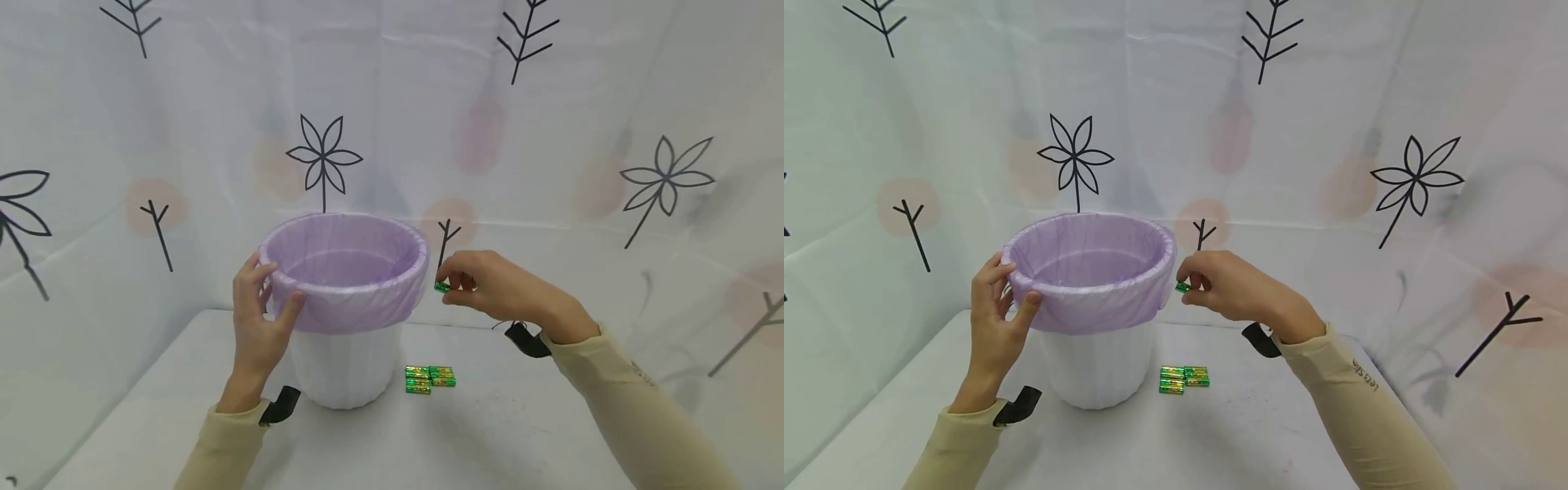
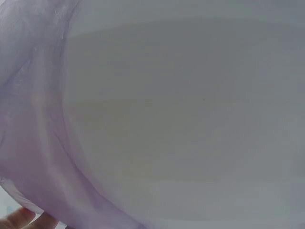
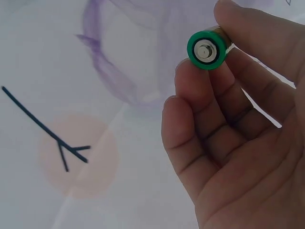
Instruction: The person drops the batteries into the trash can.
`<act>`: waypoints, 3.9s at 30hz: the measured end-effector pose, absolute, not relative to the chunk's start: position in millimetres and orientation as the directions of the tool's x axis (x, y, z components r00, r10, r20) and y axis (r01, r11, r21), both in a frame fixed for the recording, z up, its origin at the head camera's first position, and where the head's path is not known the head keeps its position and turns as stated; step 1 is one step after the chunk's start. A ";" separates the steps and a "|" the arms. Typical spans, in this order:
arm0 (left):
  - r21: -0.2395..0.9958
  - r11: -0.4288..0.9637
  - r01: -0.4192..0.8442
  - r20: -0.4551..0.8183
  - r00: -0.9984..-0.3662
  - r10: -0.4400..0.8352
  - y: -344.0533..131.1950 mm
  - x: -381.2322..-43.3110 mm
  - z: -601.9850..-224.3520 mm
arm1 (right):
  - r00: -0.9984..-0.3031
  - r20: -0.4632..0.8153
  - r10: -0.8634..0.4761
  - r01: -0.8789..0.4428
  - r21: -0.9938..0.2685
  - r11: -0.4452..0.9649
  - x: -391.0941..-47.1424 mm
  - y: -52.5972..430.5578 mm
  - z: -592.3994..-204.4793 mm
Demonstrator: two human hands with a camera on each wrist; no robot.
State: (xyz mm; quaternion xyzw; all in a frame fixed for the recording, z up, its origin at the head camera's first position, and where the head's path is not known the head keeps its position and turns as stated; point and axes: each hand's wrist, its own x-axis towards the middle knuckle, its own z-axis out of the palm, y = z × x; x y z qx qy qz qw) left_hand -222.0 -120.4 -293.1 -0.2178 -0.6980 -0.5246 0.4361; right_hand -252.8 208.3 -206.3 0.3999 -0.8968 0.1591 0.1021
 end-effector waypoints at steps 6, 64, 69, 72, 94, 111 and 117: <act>0.542 0.354 0.762 0.837 -0.525 -0.153 -121.5 -224.0 -293.7 | -0.602 0.369 -0.708 -0.792 -0.163 0.588 -261.6 192.2 -180.5; 0.531 0.368 0.763 0.845 -0.511 -0.159 -123.7 -226.8 -293.2 | -0.724 0.214 -0.655 -0.689 -0.254 0.679 -343.8 85.7 -193.1; 0.530 0.370 0.763 0.845 -0.510 -0.161 -124.3 -226.3 -292.5 | -0.730 0.218 -0.648 -0.684 -0.259 0.682 -343.4 85.1 -193.4; 0.534 0.366 0.762 0.843 -0.513 -0.163 -125.3 -226.6 -293.2 | -0.727 0.228 -0.648 -0.686 -0.268 0.676 -343.1 85.6 -193.0; 0.529 0.371 0.763 0.846 -0.509 -0.160 -122.8 -222.1 -296.5 | -0.673 0.494 -0.551 -0.717 -0.252 0.650 -300.8 169.7 -195.6; 0.545 0.374 0.751 0.835 -0.526 -0.160 -126.4 -228.4 -296.4 | -0.752 0.383 -0.537 -0.647 -0.269 0.714 -277.5 208.7 -272.9; 0.543 0.364 0.757 0.837 -0.524 -0.159 -129.3 -235.3 -301.0 | -0.779 0.314 -0.543 -0.624 -0.301 0.721 -275.5 208.3 -302.2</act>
